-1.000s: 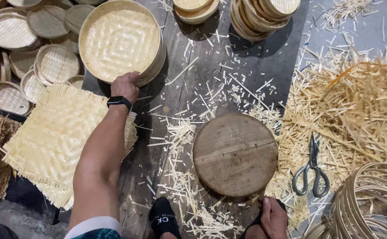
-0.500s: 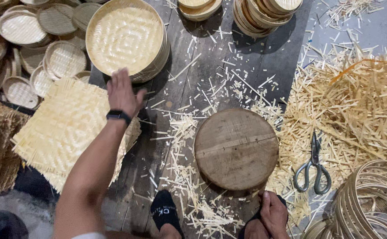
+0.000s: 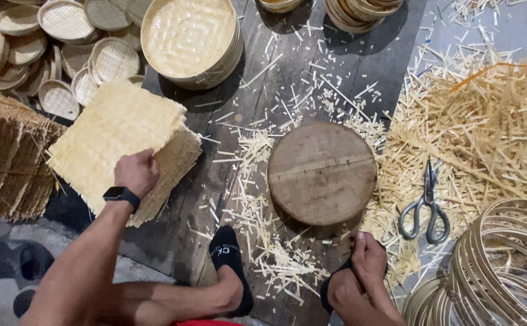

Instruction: The person places a circular bamboo frame on a woven mat, presses it down, and trims the excess mat with shears. They repeat this process multiple times, stacking the finished baskets.

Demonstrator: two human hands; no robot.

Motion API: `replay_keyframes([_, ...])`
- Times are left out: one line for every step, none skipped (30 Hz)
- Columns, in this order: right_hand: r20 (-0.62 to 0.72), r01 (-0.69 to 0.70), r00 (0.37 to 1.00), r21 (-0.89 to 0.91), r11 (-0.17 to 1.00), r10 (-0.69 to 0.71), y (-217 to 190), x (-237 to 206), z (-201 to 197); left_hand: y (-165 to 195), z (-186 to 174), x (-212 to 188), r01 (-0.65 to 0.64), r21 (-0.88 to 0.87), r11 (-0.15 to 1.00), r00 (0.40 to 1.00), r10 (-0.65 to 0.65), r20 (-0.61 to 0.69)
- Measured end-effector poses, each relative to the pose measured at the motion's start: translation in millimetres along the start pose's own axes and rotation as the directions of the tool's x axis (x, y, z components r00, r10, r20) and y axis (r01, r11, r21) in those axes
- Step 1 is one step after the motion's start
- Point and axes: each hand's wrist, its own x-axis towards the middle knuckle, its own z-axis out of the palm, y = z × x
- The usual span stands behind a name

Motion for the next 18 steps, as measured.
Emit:
replay_keyframes([-0.01,0.009,1.0,0.012,1.0,-0.009,-0.9,-0.7,-0.4,-2.8,-1.7,-11.2,-0.001,-0.008,1.0,1.0,0.001,0.01])
replay_keyframes([-0.009,-0.005,1.0,0.031,1.0,0.006,-1.4,-1.6,-0.6,-7.8,-2.1,-23.2,-0.002,-0.017,1.0,1.0,0.002,0.02])
replay_keyframes([-0.008,-0.02,1.0,0.05,0.999,0.02,-1.7,-1.8,-0.9,-12.8,-1.7,-32.6,-0.003,-0.025,1.0,1.0,0.004,0.031])
replay_keyframes([-0.006,-0.036,0.999,0.067,0.997,0.036,-1.5,-2.1,-0.6,-17.1,-1.0,-39.8,0.047,-0.124,0.991,0.997,-0.04,0.06])
replay_keyframes([-0.003,-0.021,1.0,0.069,0.997,0.021,-1.0,-1.8,-0.7,-21.3,-1.5,-44.1,0.097,-0.221,0.97,0.993,-0.079,0.092])
replay_keyframes([-0.004,-0.008,1.0,0.073,0.997,0.008,0.0,-1.3,-0.4,-24.9,-3.0,-45.3,0.143,-0.315,0.938,0.986,-0.108,0.126])
replay_keyframes([-0.005,0.006,1.0,0.075,0.997,-0.006,1.4,-0.6,-0.3,-30.1,-8.1,-43.7,0.129,-0.434,0.892,0.991,-0.099,0.091])
replay_keyframes([-0.01,0.015,1.0,0.07,0.997,-0.014,3.0,0.4,-0.1,-33.7,-14.8,-40.6,0.11,-0.546,0.831,0.994,-0.095,0.056])
replay_keyframes([-0.012,0.022,1.0,0.064,0.998,-0.021,5.2,1.1,0.3,-37.2,-24.7,-35.5,0.19,-0.39,0.901,0.973,-0.225,-0.047])
replay_keyframes([-0.012,0.03,0.999,0.058,0.998,-0.03,7.3,2.2,0.7,-42.4,-40.4,-28.5,0.289,-0.231,0.929,0.928,-0.331,-0.172])
replay_keyframes([-0.005,0.02,1.0,0.058,0.998,-0.019,9.9,2.6,1.6,-45.5,-57.8,-25.2,0.235,0.11,0.966,0.906,-0.176,-0.386])
replay_keyframes([0.0,0.01,1.0,0.058,0.998,-0.01,12.1,3.4,2.7,-45.7,-75.9,-22.4,0.174,-0.214,0.961,0.822,-0.262,-0.506])
replay_keyframes([0.005,0.0,1.0,0.057,0.998,0.0,14.6,3.2,4.3,-45.4,-97.3,-15.6,0.22,-0.166,0.961,0.811,-0.275,-0.516])
replay_keyframes([0.007,0.007,1.0,0.042,0.999,-0.008,16.5,3.3,6.0,-40.5,-114.7,-12.6,0.269,-0.119,0.956,0.8,-0.29,-0.526])
replay_keyframes([0.006,0.013,1.0,0.028,1.0,-0.013,18.2,2.6,7.9,-36.0,-133.1,-15.3,0.127,0.047,0.991,0.733,-0.062,-0.677])
replay_keyframes([-0.003,0.015,1.0,0.018,1.0,-0.015,19.4,2.1,9.7,-27.1,-147.4,-14.8,0.056,0.148,0.987,0.651,0.077,-0.755])
replay_keyframes([-0.002,0.014,1.0,0.039,0.999,-0.014,19.7,1.6,10.9,-17.6,-161.4,-14.5,0.012,0.262,0.965,0.548,0.213,-0.809])
replay_keyframes([0.003,0.012,1.0,0.057,0.998,-0.012,19.6,1.2,11.4,-6.4,-171.3,-19.1,0.027,0.287,0.957,0.482,0.24,-0.843])
